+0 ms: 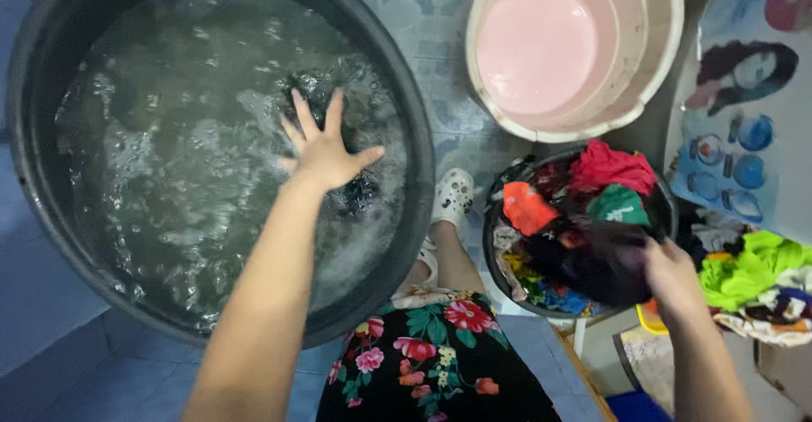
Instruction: The person hand-washes multiple garments in a large black basin filled with water, scrubbing and rinsing each item before transferring it to a smaller basket. The person then empties the basin into a toilet and refills it with fresh water from a hose.
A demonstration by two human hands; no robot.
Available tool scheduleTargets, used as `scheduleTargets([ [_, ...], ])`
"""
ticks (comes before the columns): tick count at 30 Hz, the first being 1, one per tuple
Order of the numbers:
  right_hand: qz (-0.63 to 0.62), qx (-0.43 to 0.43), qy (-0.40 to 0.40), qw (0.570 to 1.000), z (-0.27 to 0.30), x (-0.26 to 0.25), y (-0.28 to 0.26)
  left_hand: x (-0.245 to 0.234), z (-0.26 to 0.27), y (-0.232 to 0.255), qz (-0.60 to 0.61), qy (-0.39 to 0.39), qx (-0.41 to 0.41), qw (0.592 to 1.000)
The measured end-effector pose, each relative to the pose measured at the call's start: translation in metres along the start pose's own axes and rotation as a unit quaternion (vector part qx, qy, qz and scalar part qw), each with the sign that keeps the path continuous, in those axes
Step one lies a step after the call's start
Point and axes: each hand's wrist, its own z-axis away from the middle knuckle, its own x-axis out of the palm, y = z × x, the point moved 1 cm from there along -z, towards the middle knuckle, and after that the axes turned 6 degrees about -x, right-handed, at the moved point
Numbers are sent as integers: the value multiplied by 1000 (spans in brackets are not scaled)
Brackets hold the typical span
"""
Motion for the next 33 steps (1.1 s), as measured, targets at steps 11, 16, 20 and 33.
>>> scheduleTargets([
  [11,320,51,46,945,-63,56,86,198,-136,-93,-188,-49,51,980],
  [16,345,142,-7,928,-77,41,44,205,-113,-103,-35,103,-19,994],
  [20,463,25,66,884,-41,60,-16,211,-69,-125,195,263,-144,934],
  [33,-414,-90,-421,802,139,263,-289,20,131,-93,887,-170,-3,430],
])
